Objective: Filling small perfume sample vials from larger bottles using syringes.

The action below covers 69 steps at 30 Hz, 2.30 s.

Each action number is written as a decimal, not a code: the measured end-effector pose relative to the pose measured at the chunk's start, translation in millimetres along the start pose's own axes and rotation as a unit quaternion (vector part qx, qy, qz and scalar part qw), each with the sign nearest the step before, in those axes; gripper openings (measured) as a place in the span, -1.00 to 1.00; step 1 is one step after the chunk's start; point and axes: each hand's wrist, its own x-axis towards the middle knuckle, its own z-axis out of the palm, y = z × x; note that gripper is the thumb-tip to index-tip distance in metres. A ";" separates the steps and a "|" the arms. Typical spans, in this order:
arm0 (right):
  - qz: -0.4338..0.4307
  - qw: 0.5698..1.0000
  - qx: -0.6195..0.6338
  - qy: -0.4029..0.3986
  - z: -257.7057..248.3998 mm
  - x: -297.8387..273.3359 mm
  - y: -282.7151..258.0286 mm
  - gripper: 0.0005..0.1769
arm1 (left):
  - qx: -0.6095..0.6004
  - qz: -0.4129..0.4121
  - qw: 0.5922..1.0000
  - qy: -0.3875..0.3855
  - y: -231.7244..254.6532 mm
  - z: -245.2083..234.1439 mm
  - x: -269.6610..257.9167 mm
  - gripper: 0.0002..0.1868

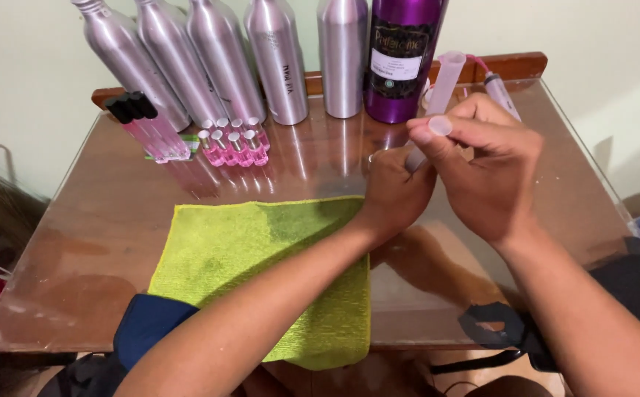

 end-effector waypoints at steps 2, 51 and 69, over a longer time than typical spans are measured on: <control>0.001 1.000 -0.012 0.006 -1.5 0.5 -2.2 -0.89 | -0.038 0.006 0.999 -0.014 3.7 -0.8 -0.6 -0.49; 0.053 0.998 -0.010 -0.010 4.7 2.4 -10.6 -0.85 | 0.049 0.001 0.998 -0.050 15.9 -17.7 -4.2 -0.69; 0.097 0.985 0.140 -0.011 25.8 -1.1 -14.3 -0.72 | 0.224 0.062 0.961 -0.150 -15.7 -87.0 -26.7 -0.35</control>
